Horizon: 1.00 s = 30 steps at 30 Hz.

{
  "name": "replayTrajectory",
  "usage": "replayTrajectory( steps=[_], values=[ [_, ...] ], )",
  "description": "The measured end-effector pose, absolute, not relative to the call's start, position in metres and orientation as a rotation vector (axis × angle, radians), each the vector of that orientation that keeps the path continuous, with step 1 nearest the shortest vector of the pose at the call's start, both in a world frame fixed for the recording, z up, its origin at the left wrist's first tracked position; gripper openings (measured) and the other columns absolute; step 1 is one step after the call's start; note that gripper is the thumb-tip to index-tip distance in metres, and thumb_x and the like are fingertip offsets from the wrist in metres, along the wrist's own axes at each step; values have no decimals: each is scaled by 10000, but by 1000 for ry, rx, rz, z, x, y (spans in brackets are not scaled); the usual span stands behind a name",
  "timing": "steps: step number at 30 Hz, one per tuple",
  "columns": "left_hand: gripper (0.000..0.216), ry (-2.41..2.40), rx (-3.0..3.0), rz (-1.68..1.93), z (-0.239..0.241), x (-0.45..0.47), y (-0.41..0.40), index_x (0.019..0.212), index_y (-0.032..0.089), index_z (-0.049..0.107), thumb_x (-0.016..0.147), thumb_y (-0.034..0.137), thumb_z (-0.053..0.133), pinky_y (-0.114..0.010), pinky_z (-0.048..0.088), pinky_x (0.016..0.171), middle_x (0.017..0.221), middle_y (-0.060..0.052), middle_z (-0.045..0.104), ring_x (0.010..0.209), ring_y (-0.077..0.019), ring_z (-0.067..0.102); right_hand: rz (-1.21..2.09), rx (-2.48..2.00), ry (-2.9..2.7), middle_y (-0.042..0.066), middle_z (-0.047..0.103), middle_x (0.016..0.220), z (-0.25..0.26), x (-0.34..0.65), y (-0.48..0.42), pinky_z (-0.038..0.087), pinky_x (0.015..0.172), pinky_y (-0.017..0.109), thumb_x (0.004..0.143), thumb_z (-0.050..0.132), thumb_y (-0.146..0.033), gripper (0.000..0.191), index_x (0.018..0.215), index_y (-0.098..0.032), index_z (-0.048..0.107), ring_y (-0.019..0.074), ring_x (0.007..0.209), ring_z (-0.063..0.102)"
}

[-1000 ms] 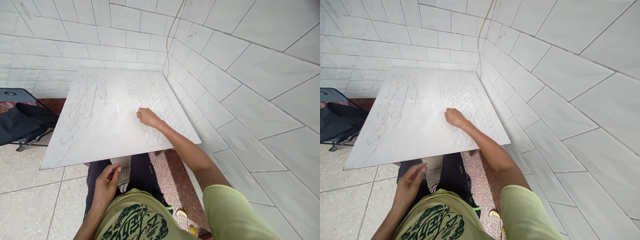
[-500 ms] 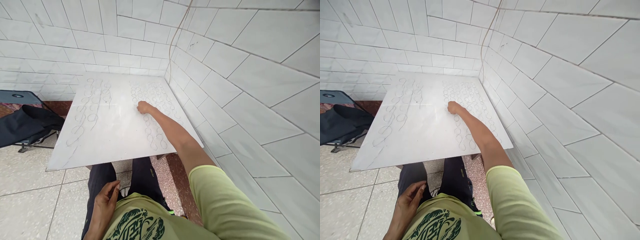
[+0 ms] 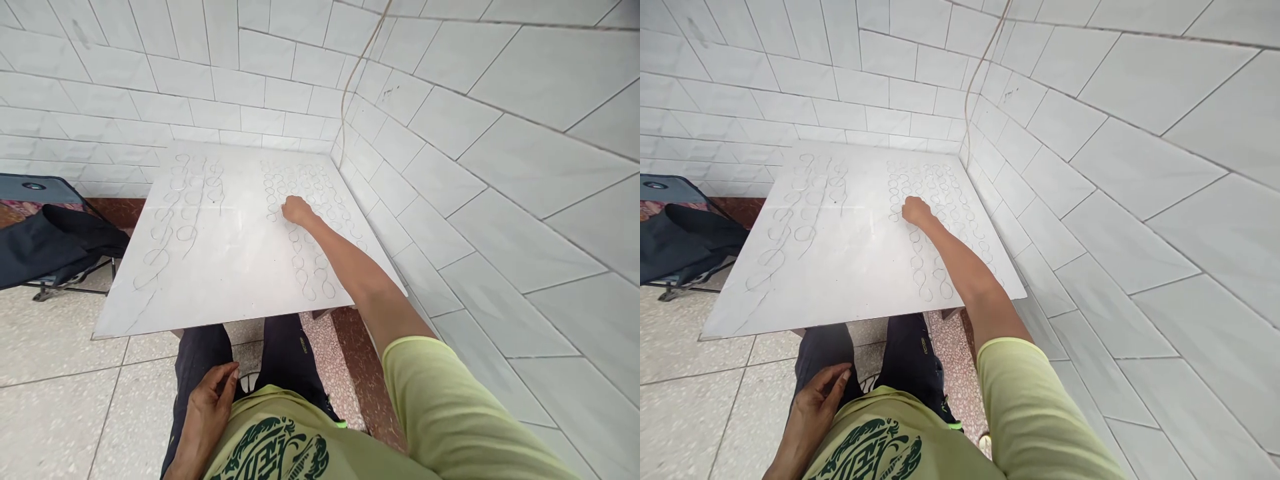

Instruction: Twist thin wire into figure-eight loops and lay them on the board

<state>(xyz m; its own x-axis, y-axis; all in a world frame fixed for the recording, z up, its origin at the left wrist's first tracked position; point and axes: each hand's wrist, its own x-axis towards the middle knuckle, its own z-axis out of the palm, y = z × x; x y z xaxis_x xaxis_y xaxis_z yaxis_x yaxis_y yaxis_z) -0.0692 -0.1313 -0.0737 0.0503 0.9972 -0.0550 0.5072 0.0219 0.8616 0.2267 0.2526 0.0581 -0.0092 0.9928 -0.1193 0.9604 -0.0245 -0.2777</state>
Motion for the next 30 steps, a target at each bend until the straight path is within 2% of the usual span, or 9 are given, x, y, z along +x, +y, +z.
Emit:
replayTrajectory(
  steps=[4,8,14,19,23,30],
  values=[
    [369,1531,1602,832,-73,-65,-133,1062,218,796,962,496,576,-359,631,876,1069,-76,806,984,-254,774,283,-1971,-2190,221,673,1221,52,215,241,531,905,458,1069,363,-238,313,1222,-120,609,329,1071,656],
    [370,1523,1614,821,-68,-62,-134,1072,213,794,980,473,546,-341,634,850,1061,-83,807,974,-246,776,245,-1731,-2354,193,630,1383,44,175,244,487,1038,426,1075,356,-230,362,1341,-136,583,303,1259,590],
    [338,1567,1641,830,-66,-68,-140,1053,232,801,975,451,556,-344,645,829,1039,-79,812,951,-253,783,286,-1475,-2557,122,362,1696,34,102,265,361,1215,410,1050,349,-173,535,1579,-134,415,273,1541,340],
    [309,1628,1630,887,-72,-77,-147,1010,236,805,958,431,571,-336,654,792,988,-73,815,910,-253,789,339,-1433,-2643,155,294,1722,20,76,261,235,1292,466,1080,339,-314,586,1602,-50,379,317,1601,237],
    [310,1629,1624,844,-77,-80,-149,1041,234,802,967,426,570,-333,647,822,1032,-73,813,944,-252,786,318,-1421,-2662,174,220,1742,1,79,220,178,1310,467,1099,286,-389,643,1629,-26,313,320,1622,177],
    [294,1507,1707,809,-82,-72,-143,1059,223,780,1006,364,528,-304,608,813,1007,-84,789,918,-225,767,207,-1229,-2578,216,301,1701,-24,107,70,212,1305,564,1098,306,-532,724,1625,-37,342,357,1610,226]
  ],
)
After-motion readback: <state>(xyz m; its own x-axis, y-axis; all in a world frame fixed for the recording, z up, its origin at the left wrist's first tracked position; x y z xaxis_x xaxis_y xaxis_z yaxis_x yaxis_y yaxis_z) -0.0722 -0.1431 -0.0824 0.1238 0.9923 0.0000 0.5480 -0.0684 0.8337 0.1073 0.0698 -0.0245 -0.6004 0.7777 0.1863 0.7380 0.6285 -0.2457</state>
